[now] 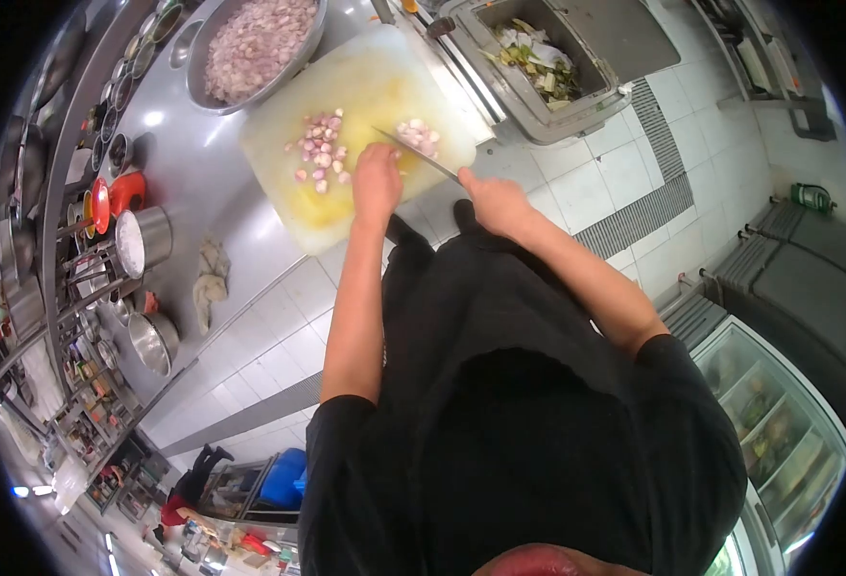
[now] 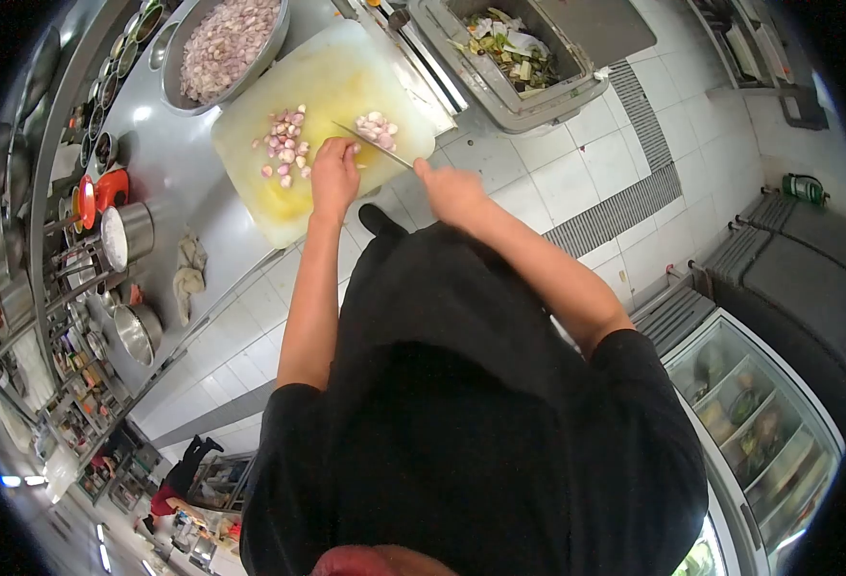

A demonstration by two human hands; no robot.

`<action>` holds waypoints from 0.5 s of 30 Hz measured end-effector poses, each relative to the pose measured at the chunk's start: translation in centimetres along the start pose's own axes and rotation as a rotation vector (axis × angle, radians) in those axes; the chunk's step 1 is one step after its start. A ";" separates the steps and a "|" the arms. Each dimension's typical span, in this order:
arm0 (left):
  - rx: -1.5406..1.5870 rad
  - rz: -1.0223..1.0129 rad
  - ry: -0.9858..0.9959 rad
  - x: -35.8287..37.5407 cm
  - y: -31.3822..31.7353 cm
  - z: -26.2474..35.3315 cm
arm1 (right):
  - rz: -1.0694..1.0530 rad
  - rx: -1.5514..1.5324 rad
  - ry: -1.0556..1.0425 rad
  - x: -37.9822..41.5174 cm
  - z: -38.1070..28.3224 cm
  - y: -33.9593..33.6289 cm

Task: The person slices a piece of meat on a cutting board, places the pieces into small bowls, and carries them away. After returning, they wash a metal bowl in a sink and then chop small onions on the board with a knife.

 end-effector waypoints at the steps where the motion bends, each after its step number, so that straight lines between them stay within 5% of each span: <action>1: 0.019 -0.011 -0.027 -0.1 0.3 -0.4 | 0.028 0.017 -0.019 0.1 0.0 -0.3; 15: -0.028 0.033 0.091 0.5 0.6 -0.8 | 0.159 0.108 -0.131 1.9 -1.3 -0.4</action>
Point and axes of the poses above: each hand's wrist, its own x-axis away from the middle knuckle, its own y-axis out of the palm, z = x × y, the point moved 5 cm from there along -x, towards the middle knuckle, and after that the axes turned 10 degrees about -x, right-handed, at the moved point
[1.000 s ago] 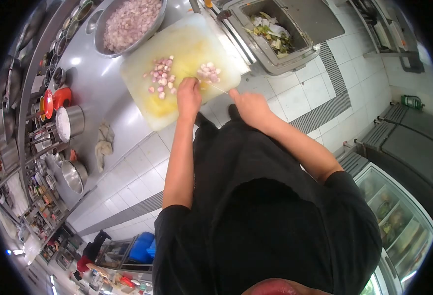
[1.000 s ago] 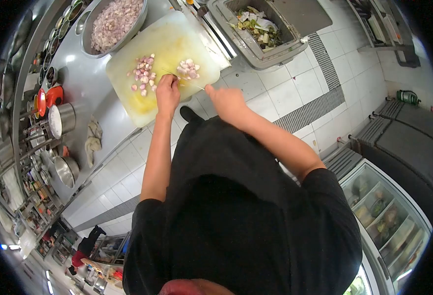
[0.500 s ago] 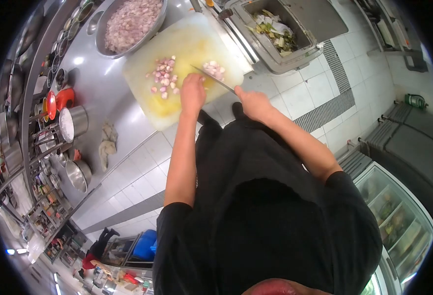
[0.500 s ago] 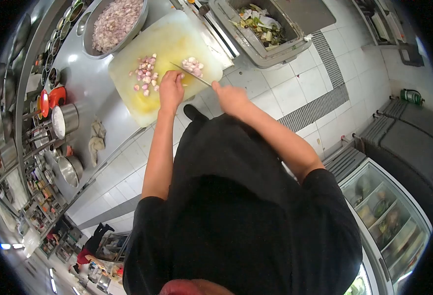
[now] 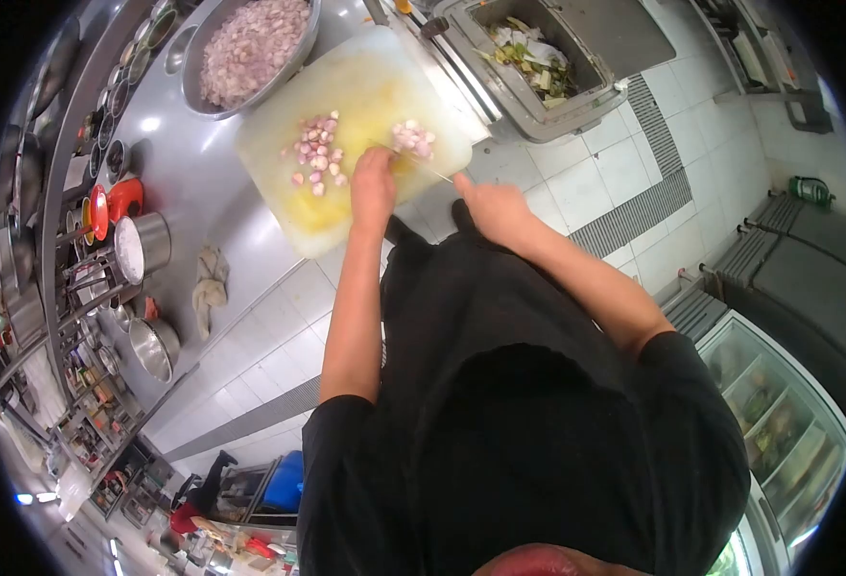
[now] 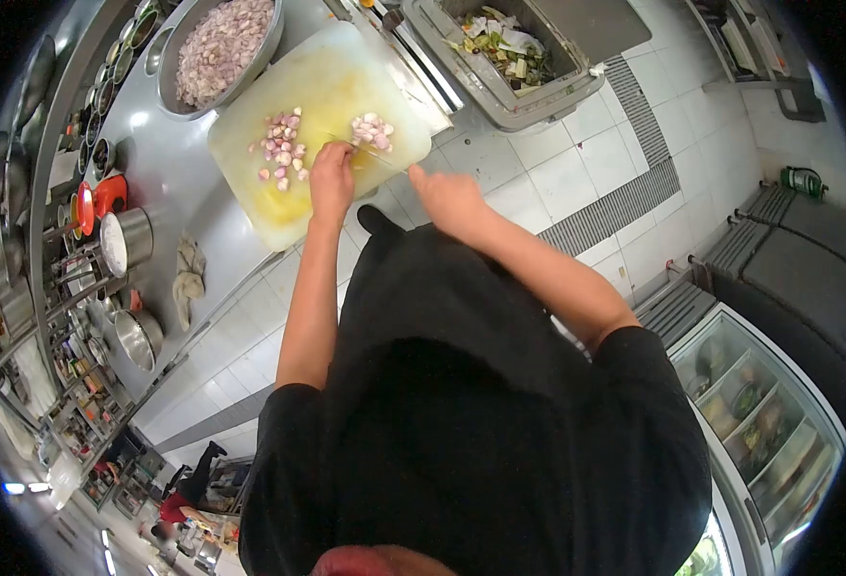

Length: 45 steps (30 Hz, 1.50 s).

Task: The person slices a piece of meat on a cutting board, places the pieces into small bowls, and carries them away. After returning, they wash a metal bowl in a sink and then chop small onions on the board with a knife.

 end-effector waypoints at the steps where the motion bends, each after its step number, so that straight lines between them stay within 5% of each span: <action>1: 0.032 0.015 0.009 -0.2 -0.2 0.3 | -0.008 -0.002 0.007 -0.4 0.5 0.5; 24: -0.030 0.136 0.016 0.7 0.2 -0.5 | -0.039 0.083 -0.016 -0.4 -0.8 0.0; 30: 0.006 0.072 -0.067 1.1 0.4 -0.6 | -0.036 -0.164 -0.057 -0.7 2.4 0.9; 33: 0.065 0.111 -0.141 0.7 1.7 0.0 | 0.143 -0.482 -0.107 1.2 5.3 -1.3; 35: 0.096 0.211 -0.121 -0.1 2.6 1.5 | -0.195 -1.063 0.382 2.2 7.4 -0.5; 37: 0.113 0.098 -0.143 -1.7 3.9 3.1 | -0.208 -1.076 0.357 1.9 7.6 1.6; 45: 0.222 0.325 -0.384 -2.6 4.7 1.4 | -0.327 -1.195 0.228 -2.8 0.5 5.0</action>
Point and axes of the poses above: each hand's wrist, its own x-axis away from the middle knuckle, its own y-axis out of the palm, z = x × y, the point moved 5 cm from there along -x, towards the middle knuckle, and after that the axes turned 10 degrees about -x, right-handed, at the moved point
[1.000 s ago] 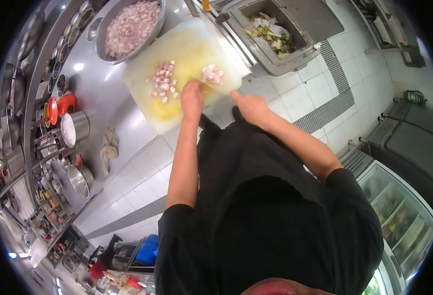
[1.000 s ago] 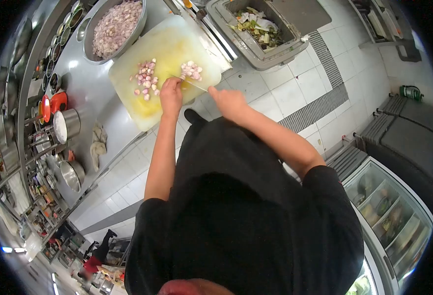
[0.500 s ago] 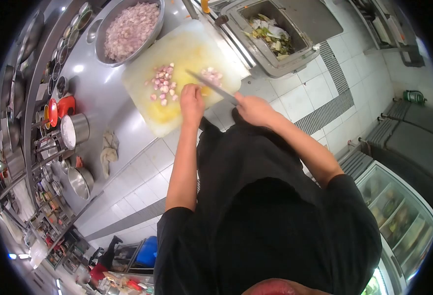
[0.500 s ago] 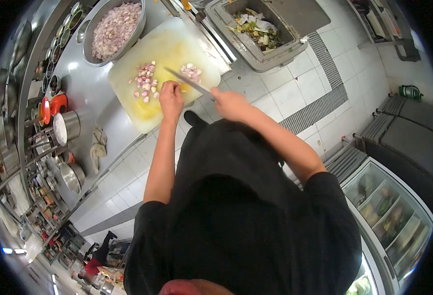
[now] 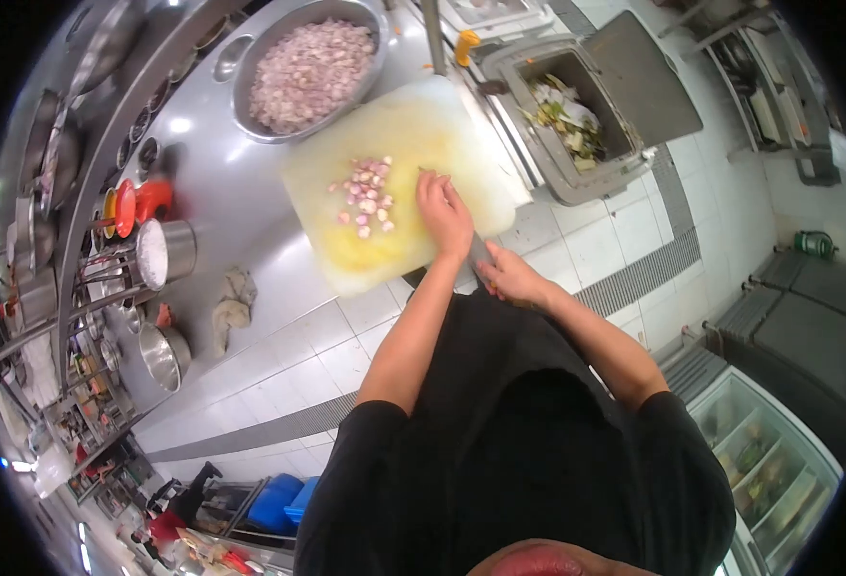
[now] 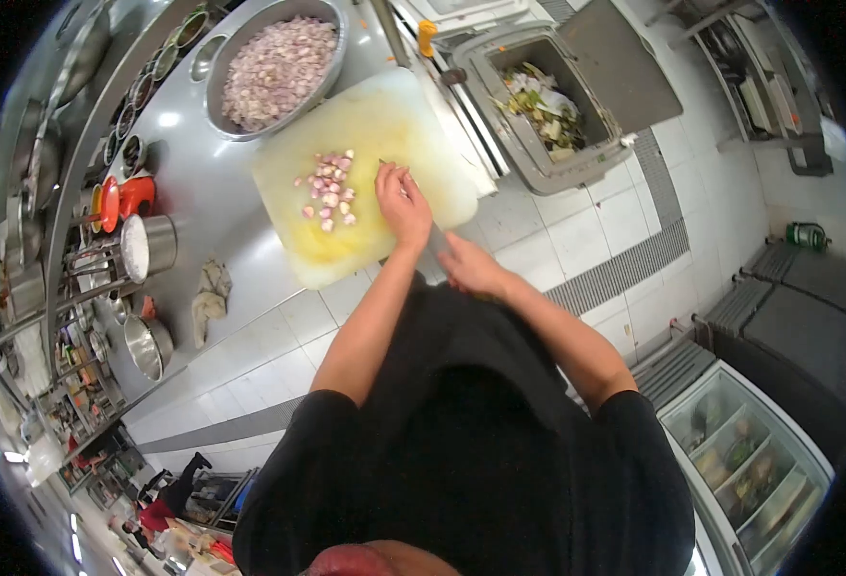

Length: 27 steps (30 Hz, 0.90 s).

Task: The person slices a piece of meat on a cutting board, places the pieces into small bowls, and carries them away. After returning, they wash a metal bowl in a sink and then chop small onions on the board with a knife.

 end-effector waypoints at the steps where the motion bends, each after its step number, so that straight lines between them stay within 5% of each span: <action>1: -0.003 0.089 0.051 -1.5 -1.3 0.6 | 0.031 0.113 -0.030 -0.2 -2.3 0.7; 2: -0.007 0.104 0.059 -3.8 -1.9 0.9 | 0.067 0.226 -0.063 -0.7 -4.5 1.2; 3: -0.008 0.139 0.080 -7.0 -3.4 1.7 | 0.109 0.323 -0.364 -1.7 -7.6 1.6; 5: -0.014 0.223 0.176 -13.9 -6.5 3.5 | 0.139 0.429 -0.426 -3.6 -14.3 2.2; 7: 0.021 0.290 0.234 -21.9 -9.2 5.4 | 0.154 0.377 -0.205 -3.1 -21.4 3.1; 9: -0.049 0.150 0.189 -29.8 -9.2 2.0 | 0.192 0.425 -0.194 -2.7 -23.5 2.3; 11: -0.803 0.509 0.544 -33.3 -9.0 -1.2 | 0.280 0.499 -0.147 -0.8 -23.6 1.8; 12: -0.794 0.508 0.547 -33.0 -10.2 -0.5 | 0.289 0.499 -0.146 -0.2 -21.7 0.8; 14: -0.570 0.199 0.572 -30.9 -13.7 1.0 | 0.467 0.781 -0.337 0.8 -16.7 -1.5; 16: -0.417 -0.027 0.551 -25.5 -12.7 0.1 | 0.486 0.756 -0.252 2.5 -12.9 -2.4; 17: -0.380 -0.191 0.387 -22.2 -11.8 0.3 | 0.490 0.751 -0.256 3.0 -11.2 -2.6; 19: -0.481 -0.405 0.491 -16.1 -8.1 -2.2 | 0.520 0.828 -0.157 3.5 -7.7 -2.7; 27: -0.712 -0.380 0.562 -10.1 -4.4 -2.8 | 0.472 0.858 -0.093 4.6 -4.5 -2.3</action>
Point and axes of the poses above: each hand's wrist, its own x-axis away from the middle knuckle, its own y-axis out of the palm, z = x × y, the point moved 5 cm from there along -x, towards the middle knuckle, and after that the axes turned 10 degrees about -x, right-handed, at the moved point
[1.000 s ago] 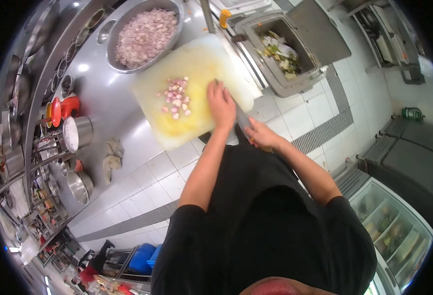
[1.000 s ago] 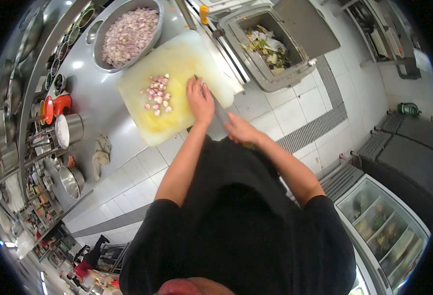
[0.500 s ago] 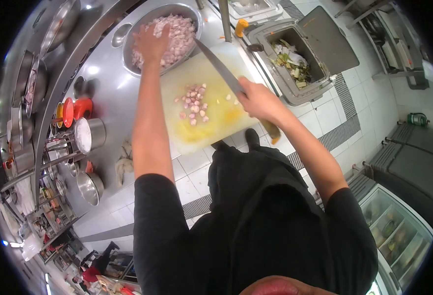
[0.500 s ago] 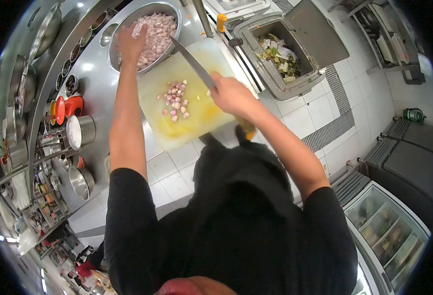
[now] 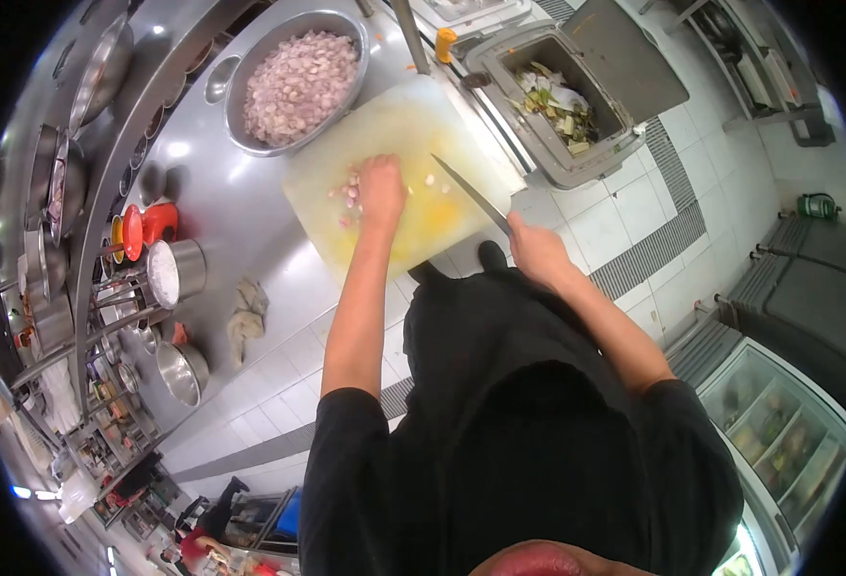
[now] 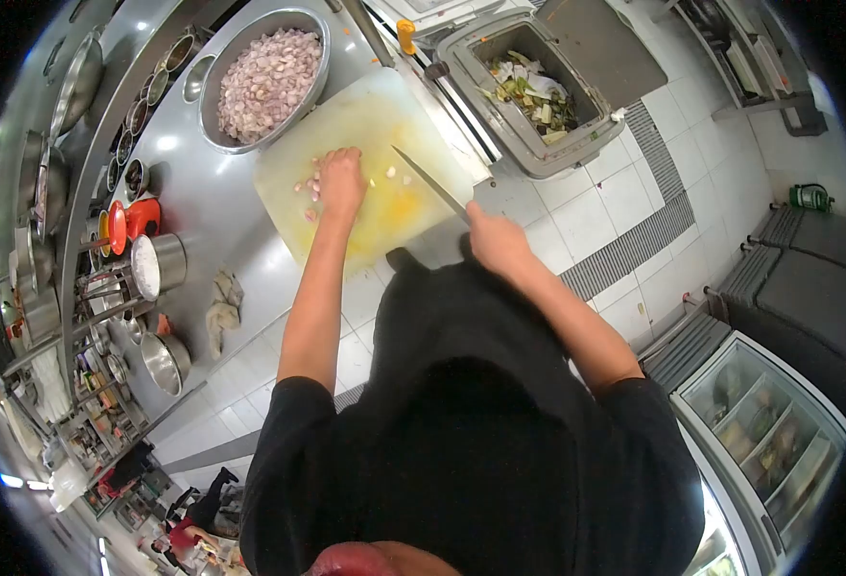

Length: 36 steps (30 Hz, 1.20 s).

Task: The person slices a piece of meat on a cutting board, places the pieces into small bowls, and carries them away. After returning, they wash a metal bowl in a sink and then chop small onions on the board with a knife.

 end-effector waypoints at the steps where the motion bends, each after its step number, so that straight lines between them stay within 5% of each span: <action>1: 0.000 -0.005 0.000 0.4 -1.0 0.9 | -0.005 -0.003 -0.008 0.1 -0.5 -0.3; 3: 0.555 -0.160 -0.316 2.5 -1.5 2.0 | -0.055 0.000 -0.038 0.6 -0.6 0.1; 6: 0.694 -0.245 -0.463 6.7 0.1 3.8 | -0.128 0.009 -0.080 0.9 0.0 1.6; 7: 0.696 -0.258 -0.467 7.7 1.0 4.0 | -0.143 0.015 -0.095 0.7 0.3 2.0; 9: 0.495 0.109 -0.270 8.4 -0.3 4.3 | -0.122 0.039 -0.106 0.1 0.7 2.2; 22: 0.478 0.156 -0.225 7.1 0.2 5.7 | -0.065 0.228 -0.278 0.8 -1.3 0.9; 36: 0.470 0.196 -0.196 7.4 0.3 6.1 | -0.160 0.193 -0.183 -0.2 -0.3 2.3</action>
Point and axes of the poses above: each hand's wrist, its own x-axis away from the middle knuckle, its own y-axis out of the palm, z = x × y, the point moved 5 cm from there along -x, towards the middle knuckle, and after that the axes turned 10 degrees about -x, right-handed, at the moved point
